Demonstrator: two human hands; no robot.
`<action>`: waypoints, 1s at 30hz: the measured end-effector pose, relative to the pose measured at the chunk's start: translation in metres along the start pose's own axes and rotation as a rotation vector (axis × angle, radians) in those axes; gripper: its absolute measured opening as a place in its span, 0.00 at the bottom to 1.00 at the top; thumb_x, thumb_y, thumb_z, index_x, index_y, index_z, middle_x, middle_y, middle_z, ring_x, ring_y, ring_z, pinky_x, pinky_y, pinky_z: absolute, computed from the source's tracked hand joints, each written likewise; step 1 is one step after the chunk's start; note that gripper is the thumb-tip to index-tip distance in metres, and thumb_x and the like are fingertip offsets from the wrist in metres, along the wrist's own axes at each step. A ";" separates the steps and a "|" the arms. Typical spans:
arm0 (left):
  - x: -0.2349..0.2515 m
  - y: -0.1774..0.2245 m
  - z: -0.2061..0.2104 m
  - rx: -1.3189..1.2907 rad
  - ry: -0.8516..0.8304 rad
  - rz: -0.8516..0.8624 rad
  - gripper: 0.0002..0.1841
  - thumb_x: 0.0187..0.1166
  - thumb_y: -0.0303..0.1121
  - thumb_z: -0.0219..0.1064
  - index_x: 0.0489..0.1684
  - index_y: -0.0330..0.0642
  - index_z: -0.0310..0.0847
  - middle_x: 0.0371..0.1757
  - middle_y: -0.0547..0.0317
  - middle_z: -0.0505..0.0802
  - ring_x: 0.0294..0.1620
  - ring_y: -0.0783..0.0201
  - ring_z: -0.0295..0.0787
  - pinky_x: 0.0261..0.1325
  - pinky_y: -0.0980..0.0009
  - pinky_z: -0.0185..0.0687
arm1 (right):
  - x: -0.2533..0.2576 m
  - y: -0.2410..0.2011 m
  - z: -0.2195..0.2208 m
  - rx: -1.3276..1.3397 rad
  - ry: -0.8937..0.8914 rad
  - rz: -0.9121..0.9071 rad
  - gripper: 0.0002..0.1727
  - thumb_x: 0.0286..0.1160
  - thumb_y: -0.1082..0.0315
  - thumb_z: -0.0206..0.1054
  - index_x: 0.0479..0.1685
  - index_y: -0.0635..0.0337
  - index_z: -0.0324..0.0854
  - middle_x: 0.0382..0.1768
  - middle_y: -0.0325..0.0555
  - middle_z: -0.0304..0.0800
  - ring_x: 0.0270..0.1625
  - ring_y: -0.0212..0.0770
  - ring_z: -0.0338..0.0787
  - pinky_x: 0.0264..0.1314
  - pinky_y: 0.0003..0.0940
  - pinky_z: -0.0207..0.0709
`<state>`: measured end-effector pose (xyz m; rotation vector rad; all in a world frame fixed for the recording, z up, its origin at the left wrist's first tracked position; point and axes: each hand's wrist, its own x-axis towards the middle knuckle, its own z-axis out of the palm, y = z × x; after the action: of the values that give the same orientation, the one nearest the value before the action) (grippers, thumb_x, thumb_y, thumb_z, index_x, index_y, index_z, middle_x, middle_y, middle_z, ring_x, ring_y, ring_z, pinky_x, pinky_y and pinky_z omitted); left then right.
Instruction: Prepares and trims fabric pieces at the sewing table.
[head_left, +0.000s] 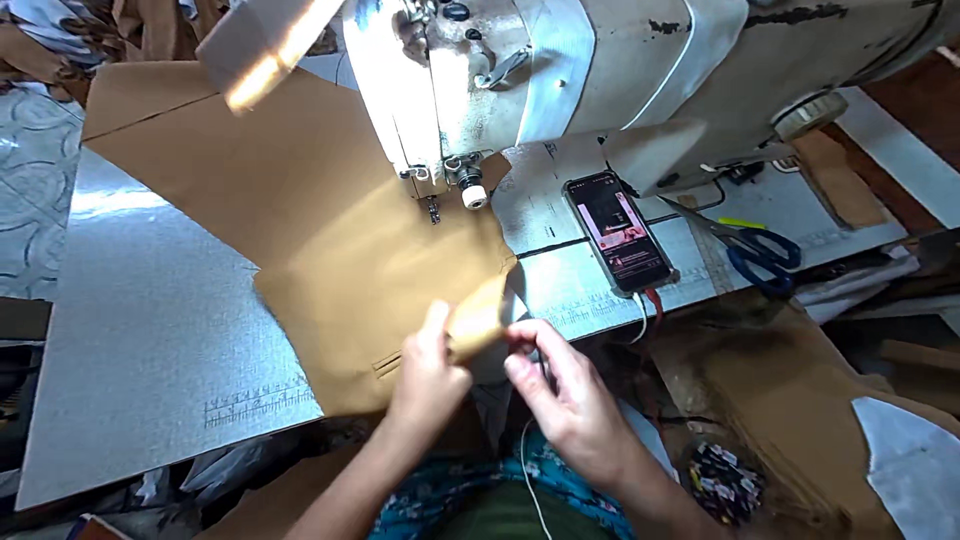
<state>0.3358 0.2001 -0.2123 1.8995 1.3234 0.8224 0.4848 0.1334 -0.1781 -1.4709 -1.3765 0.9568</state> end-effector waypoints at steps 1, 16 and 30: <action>0.008 -0.002 -0.011 -0.145 -0.003 -0.164 0.13 0.76 0.23 0.64 0.56 0.27 0.80 0.42 0.52 0.92 0.44 0.69 0.90 0.51 0.68 0.86 | 0.002 0.002 0.001 -0.006 0.039 0.033 0.17 0.88 0.65 0.52 0.57 0.67 0.82 0.37 0.38 0.82 0.28 0.16 0.76 0.32 0.11 0.72; 0.034 0.005 -0.026 -0.551 -0.005 -0.658 0.11 0.86 0.21 0.57 0.62 0.36 0.71 0.36 0.62 0.87 0.35 0.78 0.87 0.41 0.79 0.85 | 0.054 0.026 0.002 -0.373 -0.013 0.327 0.14 0.80 0.70 0.67 0.60 0.67 0.86 0.50 0.57 0.88 0.54 0.52 0.87 0.58 0.52 0.78; 0.044 -0.011 -0.023 -0.325 -0.268 -0.287 0.04 0.76 0.22 0.69 0.42 0.39 0.81 0.25 0.67 0.86 0.26 0.79 0.82 0.33 0.80 0.78 | 0.051 0.030 0.003 -0.049 -0.089 0.338 0.14 0.79 0.60 0.72 0.41 0.64 0.82 0.26 0.41 0.80 0.31 0.31 0.80 0.39 0.32 0.75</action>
<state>0.3240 0.2490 -0.2023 1.4667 1.1802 0.5732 0.4965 0.1846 -0.2062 -1.7526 -1.2428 1.2190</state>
